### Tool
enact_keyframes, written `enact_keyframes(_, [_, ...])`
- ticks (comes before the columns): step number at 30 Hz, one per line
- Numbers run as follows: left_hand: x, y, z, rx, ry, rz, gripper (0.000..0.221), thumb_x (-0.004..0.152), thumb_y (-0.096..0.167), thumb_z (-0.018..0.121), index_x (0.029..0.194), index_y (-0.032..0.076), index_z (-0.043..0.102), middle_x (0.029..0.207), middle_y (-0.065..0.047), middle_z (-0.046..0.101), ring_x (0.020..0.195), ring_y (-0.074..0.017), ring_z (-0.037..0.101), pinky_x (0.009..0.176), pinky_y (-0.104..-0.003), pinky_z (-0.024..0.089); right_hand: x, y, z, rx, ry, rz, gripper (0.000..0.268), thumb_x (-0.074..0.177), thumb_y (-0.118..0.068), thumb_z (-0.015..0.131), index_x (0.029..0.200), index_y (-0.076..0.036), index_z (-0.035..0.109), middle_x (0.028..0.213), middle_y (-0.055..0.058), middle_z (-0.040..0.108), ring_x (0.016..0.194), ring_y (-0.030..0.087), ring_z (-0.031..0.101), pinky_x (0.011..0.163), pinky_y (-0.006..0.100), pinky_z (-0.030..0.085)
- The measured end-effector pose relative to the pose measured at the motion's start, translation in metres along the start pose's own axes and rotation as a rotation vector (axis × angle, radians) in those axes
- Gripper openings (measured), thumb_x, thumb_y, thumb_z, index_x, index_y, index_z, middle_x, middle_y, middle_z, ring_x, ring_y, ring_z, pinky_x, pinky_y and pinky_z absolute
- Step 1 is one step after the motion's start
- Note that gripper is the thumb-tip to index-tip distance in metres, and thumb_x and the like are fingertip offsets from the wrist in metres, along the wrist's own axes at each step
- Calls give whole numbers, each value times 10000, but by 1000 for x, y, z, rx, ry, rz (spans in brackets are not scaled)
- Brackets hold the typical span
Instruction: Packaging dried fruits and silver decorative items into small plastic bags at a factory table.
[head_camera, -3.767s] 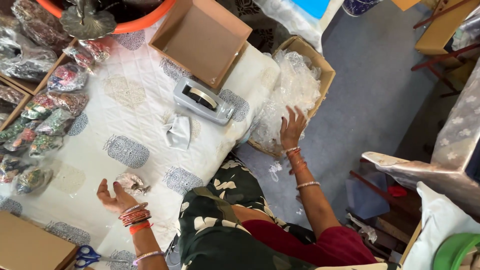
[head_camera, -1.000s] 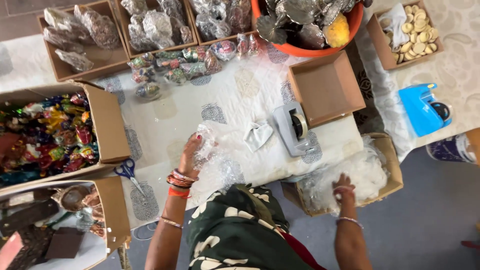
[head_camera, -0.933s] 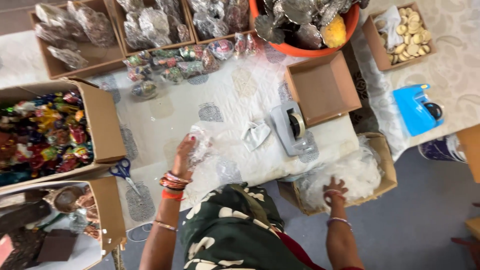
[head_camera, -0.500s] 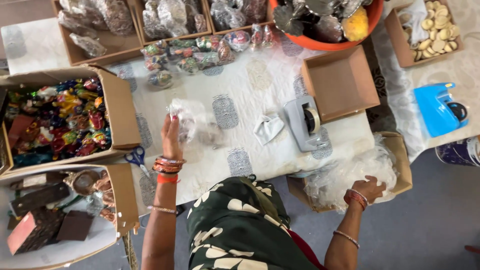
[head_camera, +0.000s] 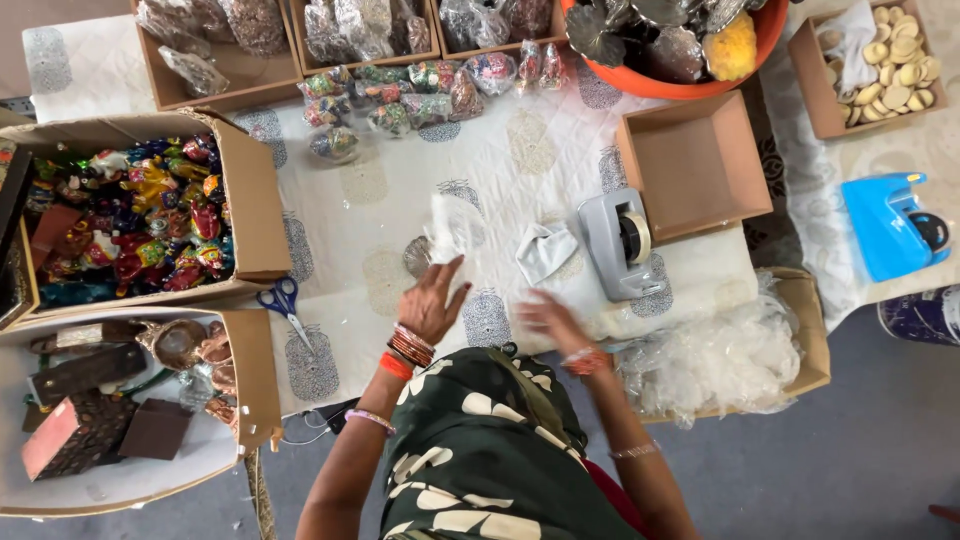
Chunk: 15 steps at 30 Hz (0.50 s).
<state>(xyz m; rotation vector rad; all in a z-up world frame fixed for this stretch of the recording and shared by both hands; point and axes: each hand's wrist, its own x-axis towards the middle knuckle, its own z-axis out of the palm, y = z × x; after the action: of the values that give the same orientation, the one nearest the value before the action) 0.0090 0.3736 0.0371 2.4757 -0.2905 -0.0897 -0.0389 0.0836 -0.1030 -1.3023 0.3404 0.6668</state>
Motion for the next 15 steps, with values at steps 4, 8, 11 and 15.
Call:
enact_keyframes(4, [-26, -16, 18, -158, 5, 53, 495, 1000, 437, 548, 1357, 101, 617, 1126, -209, 703, 844, -305, 700, 639, -419, 568, 66, 25, 59, 465, -41, 387, 715, 947, -670, 333, 1407, -135, 451, 1288, 144, 645, 1045, 289, 639, 937, 452, 516])
enact_keyframes(8, [-33, -64, 50, -456, 136, -171, 551, 1036, 530, 482, 1297, 81, 665, 1152, -212, 726, 1036, -321, 693, 880, -428, 549, 102, 31, 37, 695, -175, 138, 462, 984, -346, 614, 1337, -48, 613, 1320, 170, 639, 1159, 297, 614, 1033, 459, 512])
enact_keyframes(11, [-24, -103, 87, -618, 129, -477, 642, 998, 598, 483, 1283, 50, 660, 1138, -230, 743, 1057, -336, 699, 928, -425, 541, 98, 14, 23, 829, -378, 53, 303, 1005, -129, 733, 1281, -34, 655, 1462, 195, 615, 1255, 300, 597, 1028, 379, 515])
enact_keyframes(15, [-13, -133, 128, -1002, -189, -742, 758, 1010, 696, 417, 1388, 59, 576, 1327, -176, 631, 1173, -299, 580, 1043, -494, 468, 67, -45, 52, 762, -568, 44, 601, 821, -114, 750, 1378, 4, 556, 1404, 197, 583, 1251, 308, 604, 994, 489, 597])
